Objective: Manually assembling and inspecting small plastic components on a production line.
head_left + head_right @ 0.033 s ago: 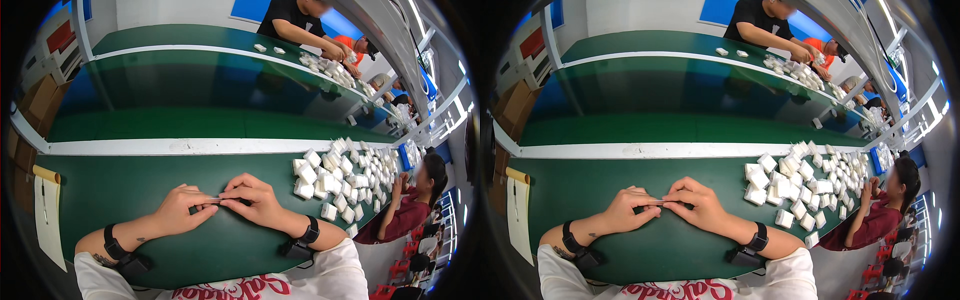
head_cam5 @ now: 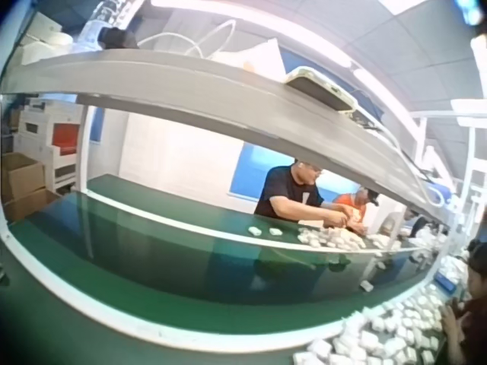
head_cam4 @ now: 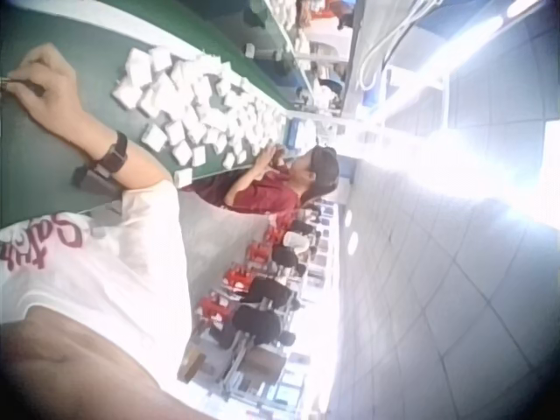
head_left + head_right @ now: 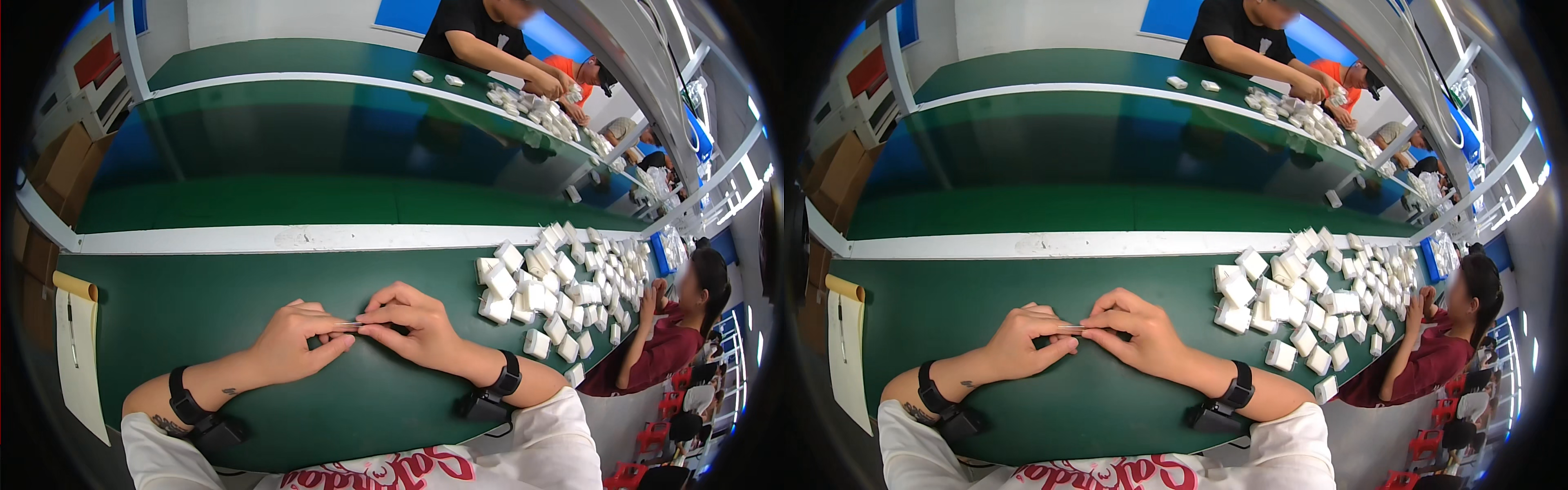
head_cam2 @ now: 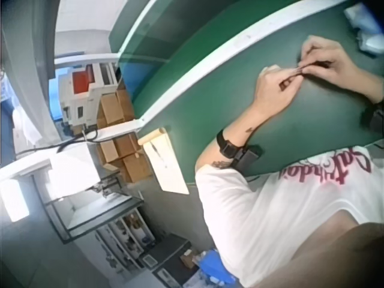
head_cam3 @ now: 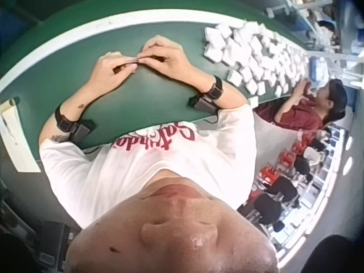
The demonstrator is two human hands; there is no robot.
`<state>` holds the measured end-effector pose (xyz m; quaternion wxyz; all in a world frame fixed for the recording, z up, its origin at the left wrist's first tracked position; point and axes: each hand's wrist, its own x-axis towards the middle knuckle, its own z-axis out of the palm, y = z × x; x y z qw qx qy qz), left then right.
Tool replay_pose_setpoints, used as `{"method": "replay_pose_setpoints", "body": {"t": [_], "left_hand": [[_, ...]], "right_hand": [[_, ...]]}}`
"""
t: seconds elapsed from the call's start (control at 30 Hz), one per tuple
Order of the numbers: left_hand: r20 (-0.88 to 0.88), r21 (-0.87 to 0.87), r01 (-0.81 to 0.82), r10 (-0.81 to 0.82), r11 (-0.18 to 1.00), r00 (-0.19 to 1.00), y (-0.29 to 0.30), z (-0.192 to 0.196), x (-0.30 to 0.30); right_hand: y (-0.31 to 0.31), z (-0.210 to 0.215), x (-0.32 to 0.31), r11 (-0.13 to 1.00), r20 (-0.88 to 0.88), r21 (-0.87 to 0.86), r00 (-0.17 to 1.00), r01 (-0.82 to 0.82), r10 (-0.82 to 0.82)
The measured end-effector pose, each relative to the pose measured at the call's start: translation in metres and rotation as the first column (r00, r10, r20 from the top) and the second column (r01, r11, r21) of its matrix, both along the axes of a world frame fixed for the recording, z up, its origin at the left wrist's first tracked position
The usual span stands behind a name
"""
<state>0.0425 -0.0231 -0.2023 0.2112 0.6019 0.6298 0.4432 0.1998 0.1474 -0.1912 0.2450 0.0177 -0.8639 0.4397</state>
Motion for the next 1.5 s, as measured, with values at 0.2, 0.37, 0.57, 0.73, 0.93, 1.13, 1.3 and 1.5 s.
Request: {"method": "replay_pose_setpoints", "body": {"t": [0.2, 0.37, 0.57, 0.73, 0.93, 1.13, 1.3, 1.5], "left_hand": [[-0.019, -0.023, 0.023, -0.023, 0.999, 1.0, 0.0, 0.0045, -0.0016], [-0.023, -0.029, 0.033, -0.033, 0.999, 0.999, 0.0005, 0.0056, -0.0012], [-0.035, -0.019, 0.025, -0.026, 1.0, 0.999, -0.0013, 0.0061, -0.0003], [-0.037, -0.041, 0.007, -0.008, 0.999, 0.999, 0.0001, 0.008, 0.0008], [-0.016, -0.034, 0.001, -0.002, 0.999, 1.0, -0.0006, 0.0035, -0.0008], [-0.056, -0.026, 0.033, -0.034, 0.999, 0.998, 0.0007, 0.0037, -0.0027], [-0.058, -0.001, 0.034, -0.034, 0.999, 0.998, 0.0009, 0.0044, -0.0012], [-0.052, 0.0, 0.023, -0.023, 1.0, 0.998, 0.0007, 0.0021, -0.0014]], "right_hand": [[0.0002, 0.0014, 0.001, 0.999, -0.02, 0.04, 1.0, 0.015, -0.015], [0.0005, 0.0019, 0.0019, 0.999, -0.026, 0.04, 1.0, 0.019, -0.018], [0.0001, -0.001, 0.0014, 0.999, -0.059, 0.044, 0.998, 0.004, -0.002], [-0.0006, -0.0007, 0.0032, 0.999, 0.037, -0.046, 0.999, 0.013, -0.011], [-0.0019, -0.0002, 0.0014, 0.995, 0.071, -0.101, 0.997, -0.002, 0.01], [0.0018, -0.0047, 0.0022, 0.999, 0.059, -0.024, 0.997, -0.039, 0.041], [0.001, -0.0047, 0.0038, 1.0, 0.021, -0.017, 0.999, -0.025, 0.026], [0.0004, -0.0022, 0.0022, 0.999, -0.008, -0.031, 1.0, -0.012, 0.012]]}}
